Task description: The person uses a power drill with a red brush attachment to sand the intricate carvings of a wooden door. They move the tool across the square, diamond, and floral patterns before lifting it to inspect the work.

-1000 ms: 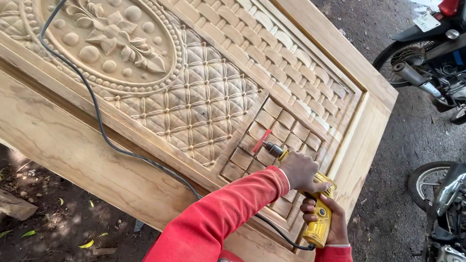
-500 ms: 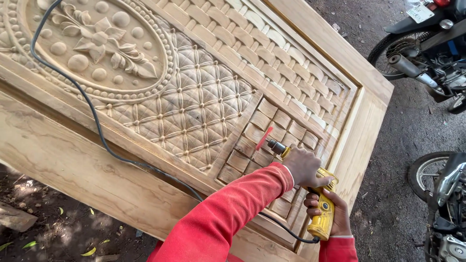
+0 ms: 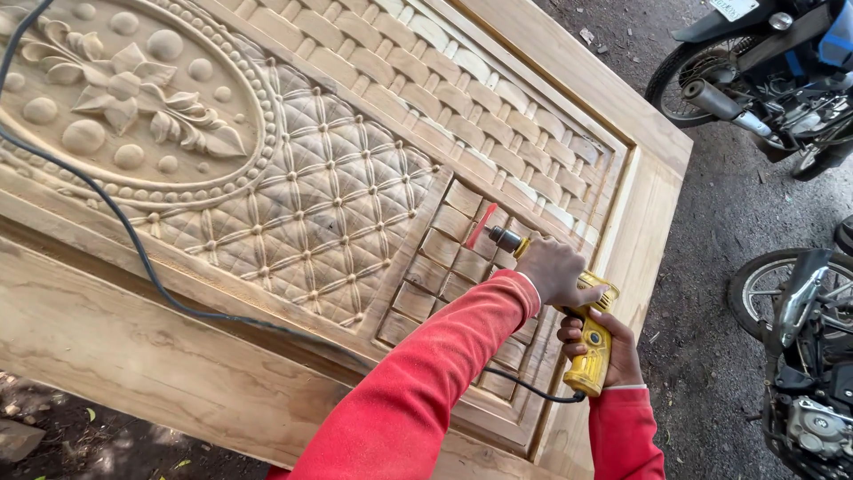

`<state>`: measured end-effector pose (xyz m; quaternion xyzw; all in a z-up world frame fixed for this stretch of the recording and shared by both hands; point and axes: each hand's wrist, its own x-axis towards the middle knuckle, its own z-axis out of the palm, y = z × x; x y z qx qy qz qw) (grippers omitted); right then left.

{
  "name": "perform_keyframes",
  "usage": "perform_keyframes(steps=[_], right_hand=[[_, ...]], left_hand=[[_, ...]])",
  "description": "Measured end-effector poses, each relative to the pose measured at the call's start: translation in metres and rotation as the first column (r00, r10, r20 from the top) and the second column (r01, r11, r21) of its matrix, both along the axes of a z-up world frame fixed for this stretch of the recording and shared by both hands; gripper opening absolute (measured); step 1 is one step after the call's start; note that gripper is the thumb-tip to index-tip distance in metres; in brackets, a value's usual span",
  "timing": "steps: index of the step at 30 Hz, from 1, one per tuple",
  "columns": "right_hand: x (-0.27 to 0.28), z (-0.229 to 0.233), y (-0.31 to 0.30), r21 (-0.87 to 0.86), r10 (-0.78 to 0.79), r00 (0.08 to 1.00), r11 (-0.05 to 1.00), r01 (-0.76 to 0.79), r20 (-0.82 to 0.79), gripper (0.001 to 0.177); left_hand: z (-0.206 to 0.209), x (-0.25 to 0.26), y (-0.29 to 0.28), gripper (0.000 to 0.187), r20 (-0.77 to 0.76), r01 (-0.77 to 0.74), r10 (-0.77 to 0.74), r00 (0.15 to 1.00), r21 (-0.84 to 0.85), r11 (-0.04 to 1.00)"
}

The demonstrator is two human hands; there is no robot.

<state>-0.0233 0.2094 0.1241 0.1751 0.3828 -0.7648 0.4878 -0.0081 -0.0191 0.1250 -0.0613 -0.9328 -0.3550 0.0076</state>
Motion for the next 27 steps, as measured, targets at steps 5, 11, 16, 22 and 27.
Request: perform_keyframes(steps=[5, 11, 16, 22, 27], right_hand=[[-0.013, -0.013, 0.014, -0.065, 0.015, 0.995, 0.998, -0.009, 0.098, 0.045], [-0.006, -0.019, 0.020, -0.107, 0.025, 0.985, 0.994, -0.006, 0.172, 0.045], [-0.010, -0.021, 0.027, -0.076, 0.019, 0.981, 0.997, -0.005, 0.193, 0.041], [-0.014, -0.045, 0.023, -0.071, 0.084, 0.985, 0.995, -0.074, 0.153, 0.032], [-0.015, -0.024, -0.017, -0.042, 0.085, 0.994, 0.996, -0.083, 0.063, 0.035]], left_hand=[[-0.018, -0.017, 0.017, 0.069, 0.015, -0.028, 0.028, 1.000, -0.014, 1.000], [-0.021, -0.009, 0.026, 0.066, 0.125, 0.007, 0.000, 0.992, -0.058, 0.998], [-0.016, -0.005, 0.028, 0.063, 0.158, -0.016, 0.020, 0.987, -0.022, 1.000], [-0.011, 0.010, 0.005, 0.050, 0.163, -0.080, 0.093, 0.982, -0.084, 0.993], [-0.016, -0.004, -0.012, 0.058, 0.168, -0.072, 0.078, 0.983, -0.041, 0.997]])
